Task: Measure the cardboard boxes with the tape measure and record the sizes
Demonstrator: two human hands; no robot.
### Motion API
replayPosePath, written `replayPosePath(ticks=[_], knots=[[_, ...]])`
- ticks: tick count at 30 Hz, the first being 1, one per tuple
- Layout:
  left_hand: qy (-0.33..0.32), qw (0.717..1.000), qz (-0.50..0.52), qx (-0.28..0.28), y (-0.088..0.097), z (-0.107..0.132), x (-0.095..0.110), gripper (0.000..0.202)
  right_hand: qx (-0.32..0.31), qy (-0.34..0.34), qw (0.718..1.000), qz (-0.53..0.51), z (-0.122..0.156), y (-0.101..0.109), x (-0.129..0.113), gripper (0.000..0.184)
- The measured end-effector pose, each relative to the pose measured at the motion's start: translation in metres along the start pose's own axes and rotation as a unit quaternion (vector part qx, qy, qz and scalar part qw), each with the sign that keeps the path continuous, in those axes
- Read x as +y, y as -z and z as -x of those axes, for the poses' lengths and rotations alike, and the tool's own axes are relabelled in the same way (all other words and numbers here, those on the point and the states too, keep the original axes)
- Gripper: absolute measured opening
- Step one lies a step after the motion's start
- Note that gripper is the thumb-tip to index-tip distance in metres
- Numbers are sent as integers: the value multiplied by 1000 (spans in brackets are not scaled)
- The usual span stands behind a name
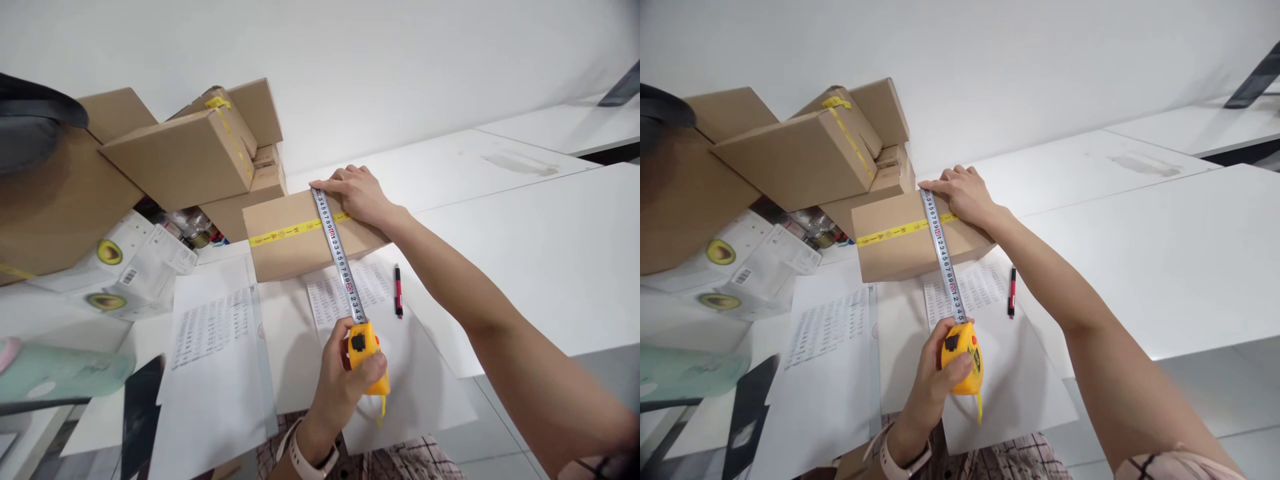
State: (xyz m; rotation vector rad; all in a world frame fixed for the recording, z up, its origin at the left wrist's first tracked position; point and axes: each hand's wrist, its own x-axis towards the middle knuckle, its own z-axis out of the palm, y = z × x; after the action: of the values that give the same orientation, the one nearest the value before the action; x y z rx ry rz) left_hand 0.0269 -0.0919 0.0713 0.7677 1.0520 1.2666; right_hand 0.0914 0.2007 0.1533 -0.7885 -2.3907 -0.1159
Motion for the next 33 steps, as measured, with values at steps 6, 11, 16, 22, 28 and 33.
replayPosePath(ticks=[6, 11, 16, 22, 28, 33], knots=[[-3, 1000, -11, -7, 3, 0, -2, 48, 9, 1, 1000, -6, 2, -1, 0, 46], [-22, 997, -74, 5, 10, 5, -13, 50, 16, -18, 1000, 12, 9, -2, -6, 48], [-127, 951, -240, 147, 34, 19, -31, 63, 40, -32, 998, 33, 36, 6, -27, 66], [-97, 954, -261, 110, 63, 31, -56, 67, 87, -46, 994, 37, 91, 7, -57, 68], [-65, 971, -223, 54, 71, 30, -57, 62, 52, -39, 998, 1, 127, -29, -55, 59], [-84, 966, -238, 46, 71, 28, -56, 63, 70, -98, 982, -145, 118, -14, -52, 60]])
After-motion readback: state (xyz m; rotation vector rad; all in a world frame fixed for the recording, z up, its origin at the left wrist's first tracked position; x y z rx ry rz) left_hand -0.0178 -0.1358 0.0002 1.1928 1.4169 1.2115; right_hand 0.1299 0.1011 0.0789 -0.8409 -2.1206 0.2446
